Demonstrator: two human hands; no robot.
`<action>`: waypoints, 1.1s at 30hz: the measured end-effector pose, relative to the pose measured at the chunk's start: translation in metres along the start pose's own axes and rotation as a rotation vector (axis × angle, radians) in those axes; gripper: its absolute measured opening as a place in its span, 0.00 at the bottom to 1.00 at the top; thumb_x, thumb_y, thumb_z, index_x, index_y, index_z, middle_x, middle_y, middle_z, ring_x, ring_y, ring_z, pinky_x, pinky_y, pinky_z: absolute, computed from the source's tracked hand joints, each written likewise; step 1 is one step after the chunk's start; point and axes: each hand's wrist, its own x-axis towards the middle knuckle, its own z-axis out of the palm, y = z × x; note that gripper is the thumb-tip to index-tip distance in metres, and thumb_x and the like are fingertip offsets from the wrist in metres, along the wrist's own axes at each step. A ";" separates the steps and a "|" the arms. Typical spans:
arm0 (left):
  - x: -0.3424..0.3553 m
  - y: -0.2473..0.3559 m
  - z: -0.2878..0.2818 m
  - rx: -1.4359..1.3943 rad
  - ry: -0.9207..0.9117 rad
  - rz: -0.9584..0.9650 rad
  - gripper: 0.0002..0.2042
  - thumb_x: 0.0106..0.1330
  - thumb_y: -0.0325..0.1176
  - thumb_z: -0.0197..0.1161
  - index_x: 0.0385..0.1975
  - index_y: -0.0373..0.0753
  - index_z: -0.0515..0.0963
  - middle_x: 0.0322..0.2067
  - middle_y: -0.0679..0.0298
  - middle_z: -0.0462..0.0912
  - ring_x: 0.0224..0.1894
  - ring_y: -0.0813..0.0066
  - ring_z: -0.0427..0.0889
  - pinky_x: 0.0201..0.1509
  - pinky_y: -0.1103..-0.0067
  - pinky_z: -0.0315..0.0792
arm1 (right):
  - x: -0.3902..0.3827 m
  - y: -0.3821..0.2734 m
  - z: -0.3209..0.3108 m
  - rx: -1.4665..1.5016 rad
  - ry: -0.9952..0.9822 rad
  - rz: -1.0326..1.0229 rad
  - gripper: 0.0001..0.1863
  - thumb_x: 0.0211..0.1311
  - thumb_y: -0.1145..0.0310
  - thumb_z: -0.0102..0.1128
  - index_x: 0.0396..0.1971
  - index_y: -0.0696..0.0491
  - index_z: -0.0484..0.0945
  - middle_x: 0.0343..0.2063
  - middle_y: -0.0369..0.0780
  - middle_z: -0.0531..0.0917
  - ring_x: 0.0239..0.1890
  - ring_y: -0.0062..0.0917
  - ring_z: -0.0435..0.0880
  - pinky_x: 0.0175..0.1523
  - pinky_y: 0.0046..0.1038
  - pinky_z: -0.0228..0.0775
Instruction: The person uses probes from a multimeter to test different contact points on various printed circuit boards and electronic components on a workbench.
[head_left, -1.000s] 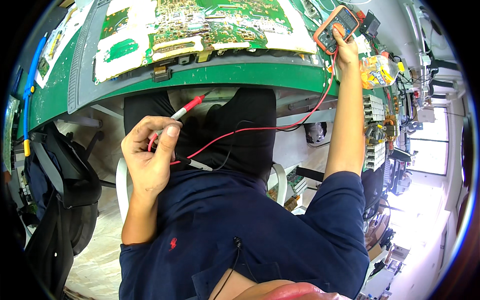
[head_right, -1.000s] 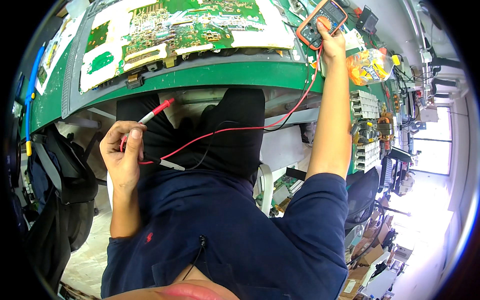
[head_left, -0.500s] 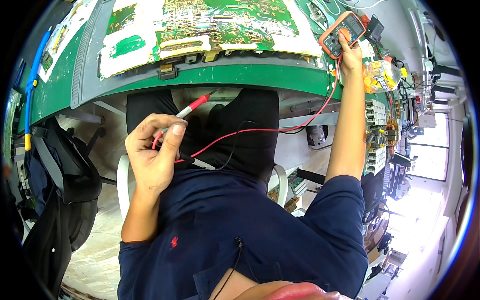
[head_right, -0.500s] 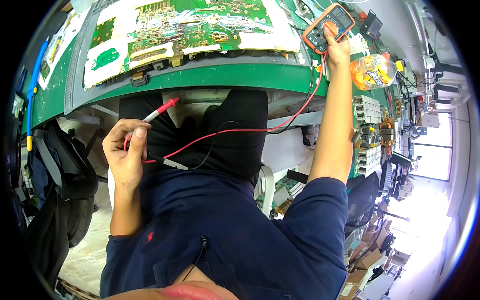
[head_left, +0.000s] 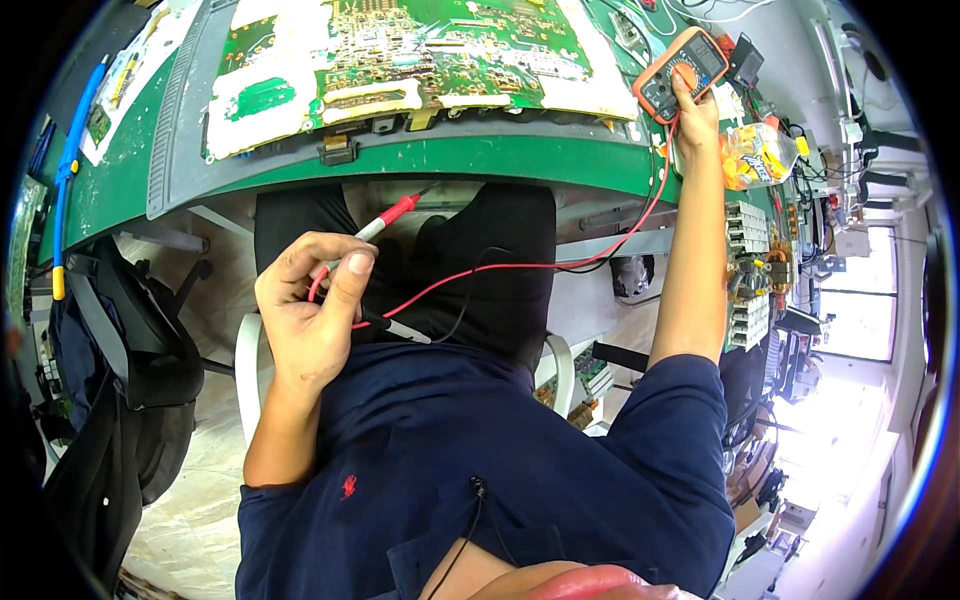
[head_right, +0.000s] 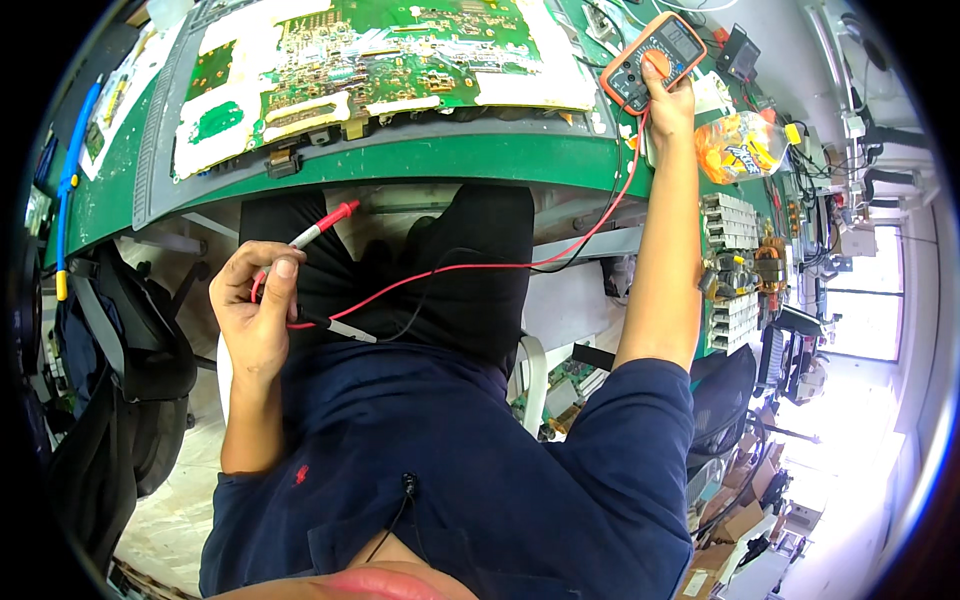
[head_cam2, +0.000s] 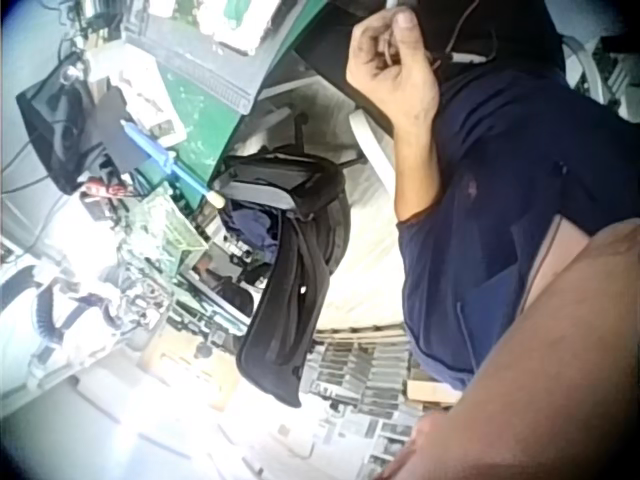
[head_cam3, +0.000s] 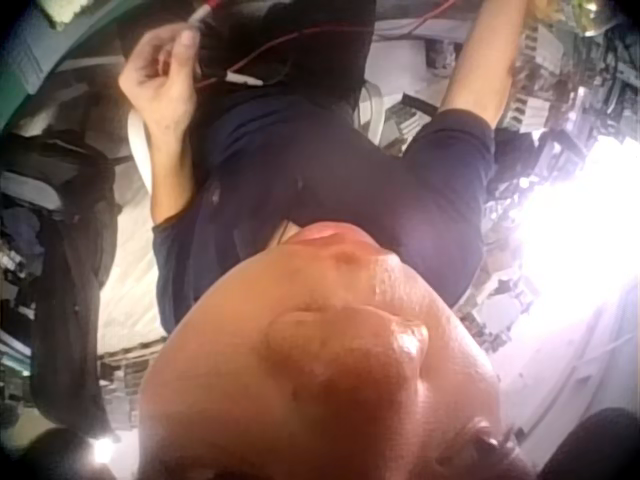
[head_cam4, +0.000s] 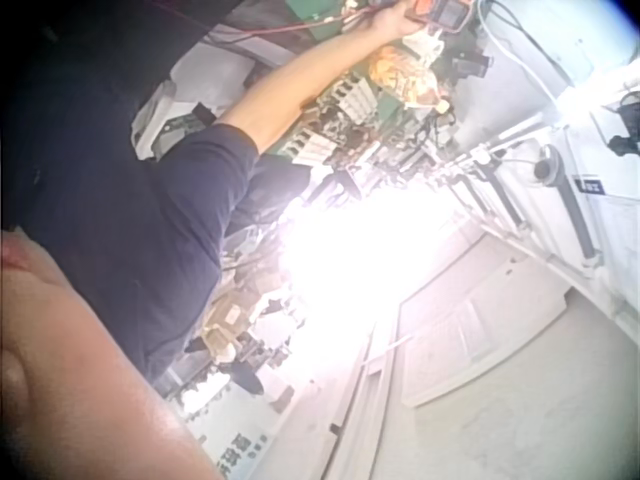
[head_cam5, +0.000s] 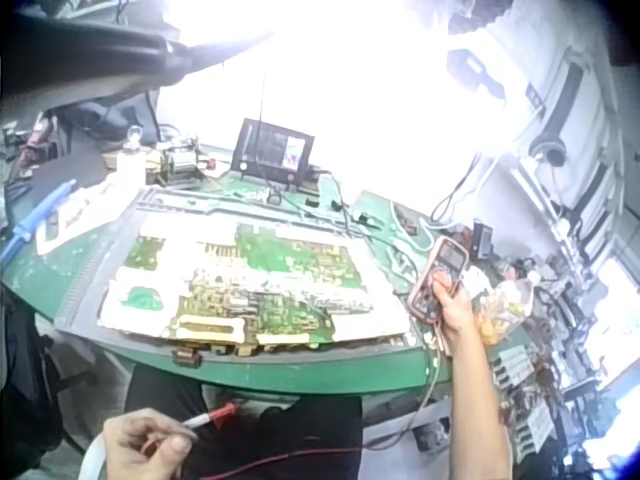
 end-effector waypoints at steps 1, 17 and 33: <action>0.000 0.001 0.001 0.001 0.001 -0.008 0.10 0.65 0.33 0.62 0.29 0.31 0.78 0.21 0.67 0.76 0.15 0.90 0.65 0.19 0.90 0.57 | 0.000 0.000 0.000 0.002 -0.005 0.011 0.22 0.57 0.71 0.67 0.48 0.60 0.69 0.43 0.41 0.80 0.43 0.24 0.80 0.50 0.27 0.75; -0.001 0.003 -0.003 -0.045 -0.005 -0.052 0.06 0.62 0.28 0.63 0.30 0.30 0.79 0.24 0.67 0.79 0.18 0.90 0.68 0.21 0.90 0.60 | 0.000 -0.006 0.002 0.035 0.056 0.116 0.27 0.54 0.69 0.70 0.50 0.63 0.68 0.45 0.43 0.79 0.45 0.26 0.80 0.50 0.28 0.75; -0.002 -0.003 0.003 -0.083 -0.056 -0.034 0.06 0.63 0.28 0.64 0.32 0.31 0.79 0.27 0.64 0.80 0.17 0.89 0.69 0.19 0.90 0.62 | -0.081 -0.022 -0.018 -0.712 0.285 -0.211 0.17 0.59 0.66 0.59 0.44 0.61 0.79 0.38 0.45 0.84 0.40 0.29 0.84 0.48 0.29 0.73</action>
